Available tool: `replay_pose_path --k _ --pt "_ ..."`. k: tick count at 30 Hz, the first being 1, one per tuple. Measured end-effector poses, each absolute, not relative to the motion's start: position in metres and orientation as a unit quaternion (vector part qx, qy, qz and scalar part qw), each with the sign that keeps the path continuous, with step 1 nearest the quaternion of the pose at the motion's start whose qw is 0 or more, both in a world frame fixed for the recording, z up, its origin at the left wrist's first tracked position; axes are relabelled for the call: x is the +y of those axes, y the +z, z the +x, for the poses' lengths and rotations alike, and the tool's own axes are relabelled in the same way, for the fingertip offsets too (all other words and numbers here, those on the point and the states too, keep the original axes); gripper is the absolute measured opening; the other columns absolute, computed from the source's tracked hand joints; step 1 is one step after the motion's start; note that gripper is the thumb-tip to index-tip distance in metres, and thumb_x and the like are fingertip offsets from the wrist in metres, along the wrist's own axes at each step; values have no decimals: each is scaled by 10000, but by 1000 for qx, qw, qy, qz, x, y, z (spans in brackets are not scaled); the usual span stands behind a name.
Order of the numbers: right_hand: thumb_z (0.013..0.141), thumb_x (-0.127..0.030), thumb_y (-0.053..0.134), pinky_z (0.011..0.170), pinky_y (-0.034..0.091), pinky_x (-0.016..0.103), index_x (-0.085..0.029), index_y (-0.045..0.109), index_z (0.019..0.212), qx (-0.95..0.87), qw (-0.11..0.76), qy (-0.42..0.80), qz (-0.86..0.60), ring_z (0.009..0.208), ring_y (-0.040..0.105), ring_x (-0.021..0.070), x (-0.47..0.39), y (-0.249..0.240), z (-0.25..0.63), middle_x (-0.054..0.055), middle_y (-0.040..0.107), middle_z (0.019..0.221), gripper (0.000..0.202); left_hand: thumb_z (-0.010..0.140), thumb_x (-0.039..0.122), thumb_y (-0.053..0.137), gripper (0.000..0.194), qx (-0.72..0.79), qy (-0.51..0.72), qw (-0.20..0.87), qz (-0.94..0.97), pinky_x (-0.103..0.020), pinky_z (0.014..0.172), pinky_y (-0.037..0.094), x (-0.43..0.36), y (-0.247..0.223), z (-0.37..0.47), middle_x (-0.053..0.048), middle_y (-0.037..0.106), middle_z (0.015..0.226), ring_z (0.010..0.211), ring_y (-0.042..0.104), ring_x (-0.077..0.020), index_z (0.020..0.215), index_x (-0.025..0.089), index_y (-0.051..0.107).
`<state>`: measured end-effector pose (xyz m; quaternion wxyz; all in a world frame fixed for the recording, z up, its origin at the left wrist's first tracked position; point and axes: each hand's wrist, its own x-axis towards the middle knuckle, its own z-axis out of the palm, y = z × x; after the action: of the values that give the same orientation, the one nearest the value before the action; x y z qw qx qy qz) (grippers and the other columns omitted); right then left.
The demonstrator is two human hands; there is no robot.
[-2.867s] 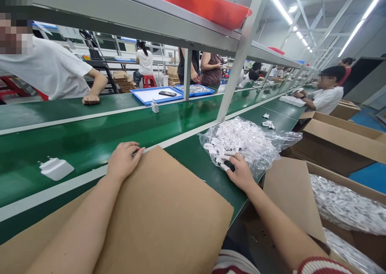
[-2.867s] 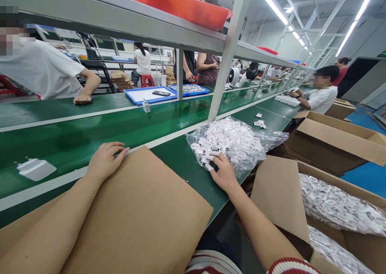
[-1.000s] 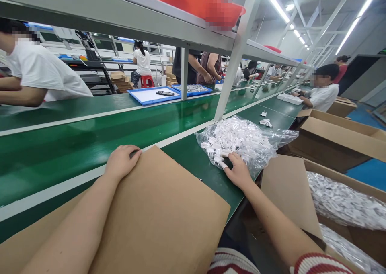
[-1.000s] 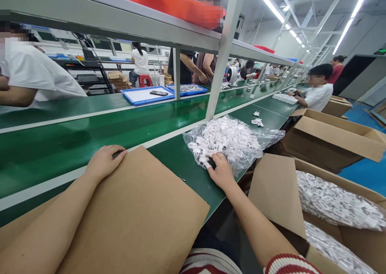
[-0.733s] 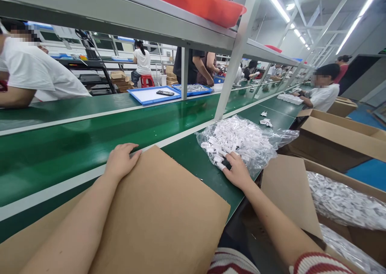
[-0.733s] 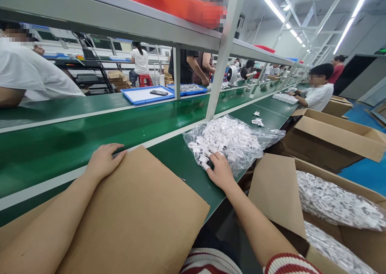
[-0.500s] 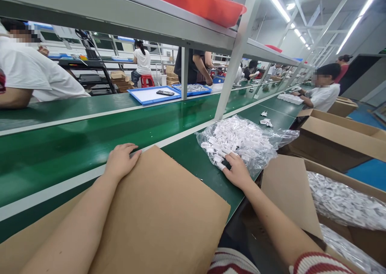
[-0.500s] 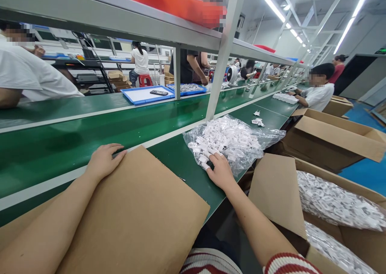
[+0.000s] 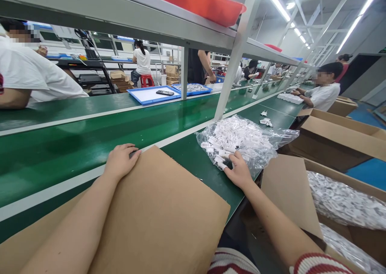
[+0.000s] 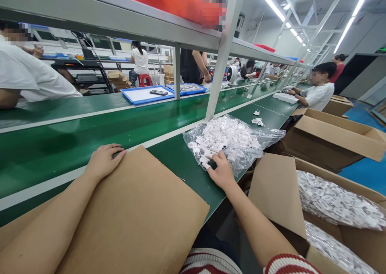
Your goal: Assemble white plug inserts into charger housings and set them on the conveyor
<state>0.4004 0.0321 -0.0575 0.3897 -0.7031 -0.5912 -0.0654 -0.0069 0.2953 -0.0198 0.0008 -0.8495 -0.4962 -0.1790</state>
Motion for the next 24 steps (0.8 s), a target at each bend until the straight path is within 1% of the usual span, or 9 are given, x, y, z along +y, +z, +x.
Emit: replay_pose_path --k 3,5,7,12,15,17,19,22,24 --pt "845 -261 615 802 573 425 -226 675 948 -584 412 -73 -696 993 631 287 31 -56 399 104 552 1063 125 967 559 362 572 -496 -175 1 -851 -522 1064 459 295 -20 -7 -104 673 1352 1268 564 -370 1069 192 789" --pt "847 -252 633 857 584 441 -223 690 958 -585 431 -85 -682 1093 637 305 31 -56 398 129 580 1178 128 972 539 365 563 -498 -170 4 -850 -523 1070 457 294 -19 -7 -103 668 1361 1278 558 -364 1080 185 789" --pt "844 -242 653 908 586 454 -222 699 959 -584 449 -101 -668 1165 635 318 31 -57 399 138 588 1242 126 973 515 369 550 -500 -167 8 -850 -522 1077 456 294 -19 -7 -97 666 1365 1285 554 -354 1092 181 789" --pt "834 -236 697 927 598 460 -228 712 919 -559 492 -147 -651 1109 670 299 31 -56 398 133 605 1190 87 975 516 369 544 -505 -165 6 -847 -514 1085 454 294 -19 -7 -88 661 1375 1299 548 -355 1094 192 789" --pt "834 -246 723 948 596 481 -235 725 913 -541 510 -169 -648 1145 654 310 30 -54 397 138 609 1219 80 977 515 372 535 -506 -166 2 -846 -517 1089 452 293 -18 -7 -91 659 1377 1301 549 -360 1089 200 789" --pt "842 -249 731 934 603 479 -239 739 932 -537 516 -175 -644 1160 644 310 29 -52 396 142 607 1265 91 975 519 371 544 -505 -168 2 -847 -517 1089 451 293 -18 -7 -94 660 1373 1289 554 -359 1093 194 791" --pt "851 -256 735 874 619 456 -237 743 941 -538 521 -177 -638 1135 647 300 29 -51 395 147 604 1304 92 970 524 367 559 -504 -168 3 -847 -517 1085 452 293 -19 -7 -97 662 1366 1276 557 -358 1097 186 794" --pt "855 -260 737 775 627 419 -236 726 914 -541 524 -180 -632 1073 656 282 30 -50 394 150 613 1299 64 965 532 362 571 -504 -168 3 -847 -518 1076 457 294 -19 -7 -96 666 1358 1267 561 -358 1091 184 796" --pt "852 -264 743 759 623 415 -237 702 863 -543 524 -183 -630 1075 655 284 30 -50 395 148 620 1266 51 964 535 364 569 -503 -169 4 -847 -518 1072 462 295 -20 -8 -94 669 1354 1266 563 -357 1084 186 797"
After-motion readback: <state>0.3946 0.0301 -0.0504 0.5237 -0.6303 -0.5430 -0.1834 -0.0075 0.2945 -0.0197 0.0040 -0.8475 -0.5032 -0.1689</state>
